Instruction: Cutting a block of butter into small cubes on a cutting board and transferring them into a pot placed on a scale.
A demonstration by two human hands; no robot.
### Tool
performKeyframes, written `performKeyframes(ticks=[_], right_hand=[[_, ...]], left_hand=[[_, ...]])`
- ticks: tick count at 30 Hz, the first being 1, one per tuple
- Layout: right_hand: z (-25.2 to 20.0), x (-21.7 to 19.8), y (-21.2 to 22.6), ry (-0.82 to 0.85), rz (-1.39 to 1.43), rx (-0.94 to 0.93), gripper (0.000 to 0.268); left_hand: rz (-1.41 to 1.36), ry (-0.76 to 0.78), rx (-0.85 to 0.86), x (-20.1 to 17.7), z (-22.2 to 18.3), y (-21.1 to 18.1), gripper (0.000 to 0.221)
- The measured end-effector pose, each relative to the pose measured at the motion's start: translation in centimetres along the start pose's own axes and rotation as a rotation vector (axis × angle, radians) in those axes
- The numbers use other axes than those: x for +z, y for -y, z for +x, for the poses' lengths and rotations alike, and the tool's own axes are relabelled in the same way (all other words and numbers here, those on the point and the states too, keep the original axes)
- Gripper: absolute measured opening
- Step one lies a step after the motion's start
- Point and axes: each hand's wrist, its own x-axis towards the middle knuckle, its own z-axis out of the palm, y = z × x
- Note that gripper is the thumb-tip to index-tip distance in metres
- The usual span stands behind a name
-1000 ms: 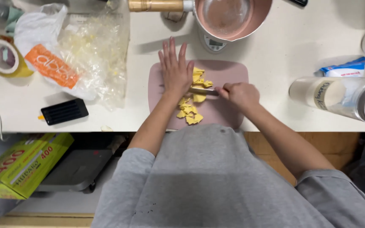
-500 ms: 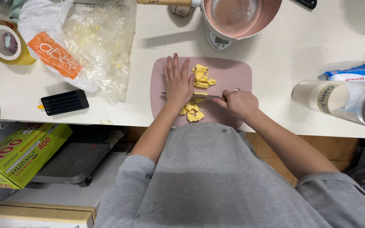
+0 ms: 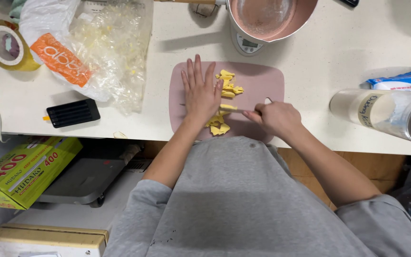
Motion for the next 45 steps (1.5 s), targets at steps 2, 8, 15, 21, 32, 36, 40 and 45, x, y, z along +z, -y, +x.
performKeyframes(ticks=[2, 8, 15, 21, 32, 36, 40, 45], right_hand=[[0.5, 0.7, 0.0, 0.021, 0.005, 0.007, 0.059], [1.1, 2.0, 0.1, 0.038, -0.011, 0.0, 0.065], [2.5, 3.9, 0.0, 0.032, -0.01, -0.007, 0.065], [3.8, 4.4, -1.1, -0.103, -0.054, -0.09, 0.062], [1.0, 2.5, -0.3, 0.006, -0.01, 0.002, 0.061], [1.8, 3.1, 0.1, 0.062, -0.009, 0.04, 0.063], [3.0, 4.3, -0.6, 0.04, -0.039, 0.03, 0.064], [3.3, 5.7, -1.0, -0.104, -0.037, -0.074, 0.062]], left_hand=[[-0.008, 0.023, -0.014, 1.1, -0.2, 0.4, 0.058], [-0.004, 0.048, -0.034, 2.1, -0.1, 0.8, 0.063], [0.028, 0.059, -0.032, 3.8, -0.4, 1.9, 0.066], [0.047, 0.007, -0.019, 3.9, 0.2, 2.1, 0.063], [-0.023, 0.013, -0.035, 1.7, -1.0, 0.5, 0.061], [-0.01, -0.032, -0.036, 1.9, -0.8, 0.5, 0.064], [-0.002, -0.057, -0.025, 2.7, -0.1, 0.9, 0.066], [0.03, -0.025, -0.039, 4.5, -1.0, 2.4, 0.067]])
